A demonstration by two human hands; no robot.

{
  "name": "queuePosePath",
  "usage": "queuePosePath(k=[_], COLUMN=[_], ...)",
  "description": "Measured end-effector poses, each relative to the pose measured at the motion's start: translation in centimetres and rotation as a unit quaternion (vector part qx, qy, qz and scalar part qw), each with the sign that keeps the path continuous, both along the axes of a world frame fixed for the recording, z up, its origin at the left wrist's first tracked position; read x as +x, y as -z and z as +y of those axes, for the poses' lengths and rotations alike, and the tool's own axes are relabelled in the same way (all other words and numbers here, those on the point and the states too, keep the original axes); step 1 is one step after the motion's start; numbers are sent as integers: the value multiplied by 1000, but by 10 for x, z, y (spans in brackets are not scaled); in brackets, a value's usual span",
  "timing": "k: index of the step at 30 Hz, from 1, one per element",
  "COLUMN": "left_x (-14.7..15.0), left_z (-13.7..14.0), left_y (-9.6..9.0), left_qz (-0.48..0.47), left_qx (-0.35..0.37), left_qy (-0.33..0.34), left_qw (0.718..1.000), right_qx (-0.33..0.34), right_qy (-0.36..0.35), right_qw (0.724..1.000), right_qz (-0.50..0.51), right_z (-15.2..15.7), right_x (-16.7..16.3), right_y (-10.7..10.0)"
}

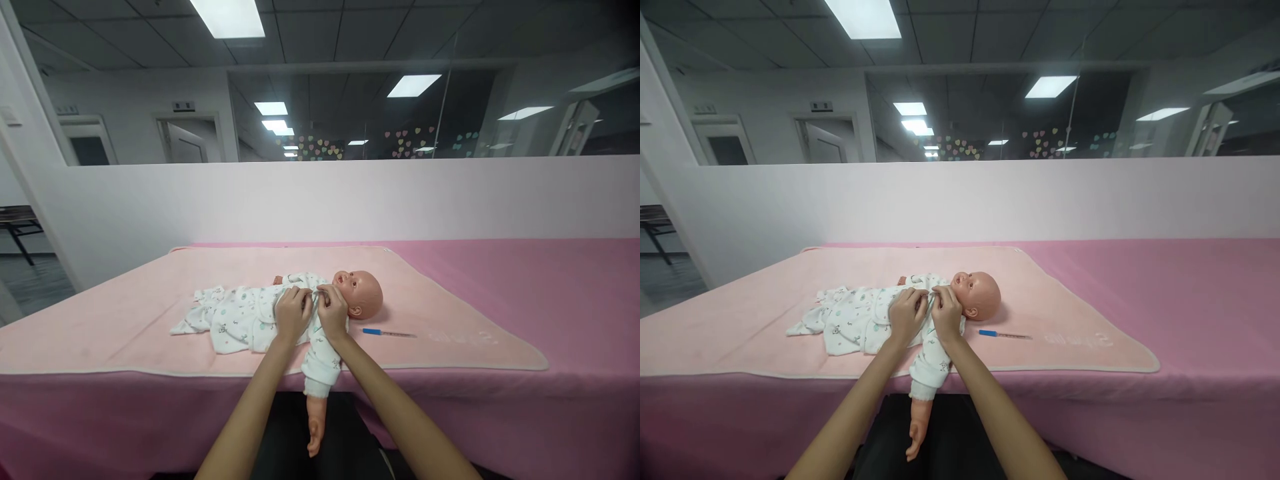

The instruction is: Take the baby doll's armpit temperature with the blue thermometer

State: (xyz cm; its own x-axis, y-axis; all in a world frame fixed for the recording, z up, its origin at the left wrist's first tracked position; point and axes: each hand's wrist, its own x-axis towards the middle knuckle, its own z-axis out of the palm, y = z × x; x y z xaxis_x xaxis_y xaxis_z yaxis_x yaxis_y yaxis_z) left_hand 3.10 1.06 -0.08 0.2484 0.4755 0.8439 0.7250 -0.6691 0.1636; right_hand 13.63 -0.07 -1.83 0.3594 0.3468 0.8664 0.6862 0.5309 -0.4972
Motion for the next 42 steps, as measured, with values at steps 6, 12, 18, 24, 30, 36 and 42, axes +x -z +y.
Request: queuePosePath(k=[6,12,18,24,30,36,42], left_x=[1,2,-1,-1,0,0,-1], left_z=[-2,1,1,2,2,3,1], left_y=[-2,0,0,2,4,4,3], left_qz=[11,61,68,43,30,23,10], left_qx=[-13,-34,-37,-29,-24,-27,-39], left_qy=[35,74,91,71,61,66,73], left_qw=[999,995,993,996,997,997,997], right_qx=[-17,3,-23,-57,-34,-32,-82], right_qy=[-6,-10,-1,11,-16,-26,-35], right_qw=[1000,1000,1000,998,999,999,996], right_qz=[3,1,5,23,33,22,11], right_z=[-1,-5,-5,1,-2,-5,-2], right_x=[-1,-3,-3,-2,-3,-3,-1], right_y=[0,-3,-4,-1,-2,-5,-3])
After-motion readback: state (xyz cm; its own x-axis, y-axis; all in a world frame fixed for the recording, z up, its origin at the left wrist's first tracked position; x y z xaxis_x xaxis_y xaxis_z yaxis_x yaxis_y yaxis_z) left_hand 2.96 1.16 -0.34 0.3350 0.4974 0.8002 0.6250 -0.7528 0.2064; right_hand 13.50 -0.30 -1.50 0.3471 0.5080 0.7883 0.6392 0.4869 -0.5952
